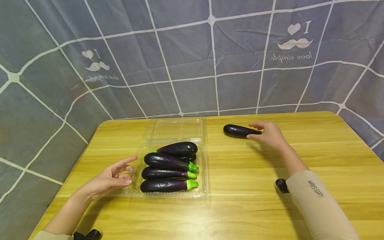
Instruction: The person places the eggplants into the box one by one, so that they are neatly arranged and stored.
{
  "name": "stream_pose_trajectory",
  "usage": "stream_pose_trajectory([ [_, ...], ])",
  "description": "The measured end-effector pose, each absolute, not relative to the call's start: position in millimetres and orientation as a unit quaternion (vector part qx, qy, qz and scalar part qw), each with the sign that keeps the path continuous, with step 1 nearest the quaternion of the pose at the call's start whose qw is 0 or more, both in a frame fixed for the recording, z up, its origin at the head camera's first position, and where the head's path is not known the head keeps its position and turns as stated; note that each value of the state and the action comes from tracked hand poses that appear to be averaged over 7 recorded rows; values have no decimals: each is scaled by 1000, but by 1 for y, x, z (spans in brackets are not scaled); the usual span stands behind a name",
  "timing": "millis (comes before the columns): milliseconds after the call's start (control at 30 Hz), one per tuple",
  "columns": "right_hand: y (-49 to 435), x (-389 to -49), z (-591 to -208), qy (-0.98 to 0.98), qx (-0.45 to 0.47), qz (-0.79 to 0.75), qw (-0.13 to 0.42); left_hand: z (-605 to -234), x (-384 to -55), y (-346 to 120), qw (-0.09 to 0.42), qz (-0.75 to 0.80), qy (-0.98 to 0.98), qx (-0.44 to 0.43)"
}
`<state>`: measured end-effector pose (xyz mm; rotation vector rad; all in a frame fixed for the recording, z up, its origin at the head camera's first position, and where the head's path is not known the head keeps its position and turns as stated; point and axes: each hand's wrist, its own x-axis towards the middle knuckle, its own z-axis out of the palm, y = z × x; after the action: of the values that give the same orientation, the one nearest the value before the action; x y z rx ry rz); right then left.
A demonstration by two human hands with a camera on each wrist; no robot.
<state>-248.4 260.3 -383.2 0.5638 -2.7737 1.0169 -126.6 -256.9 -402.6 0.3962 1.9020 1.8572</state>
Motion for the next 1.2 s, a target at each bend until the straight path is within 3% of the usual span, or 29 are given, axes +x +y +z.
stream_pose_trajectory([
  [500, 261, -272, -406, -937, 168, 299, 68, -405, -127, -256, 227, 674, 687, 151],
  [800, 270, -277, -404, -939, 160, 305, 11, -405, -128, -257, 229, 680, 680, 151],
  [1200, 271, -275, -402, -936, 174, 306, -2, -406, -129, -257, 223, 679, 683, 148],
])
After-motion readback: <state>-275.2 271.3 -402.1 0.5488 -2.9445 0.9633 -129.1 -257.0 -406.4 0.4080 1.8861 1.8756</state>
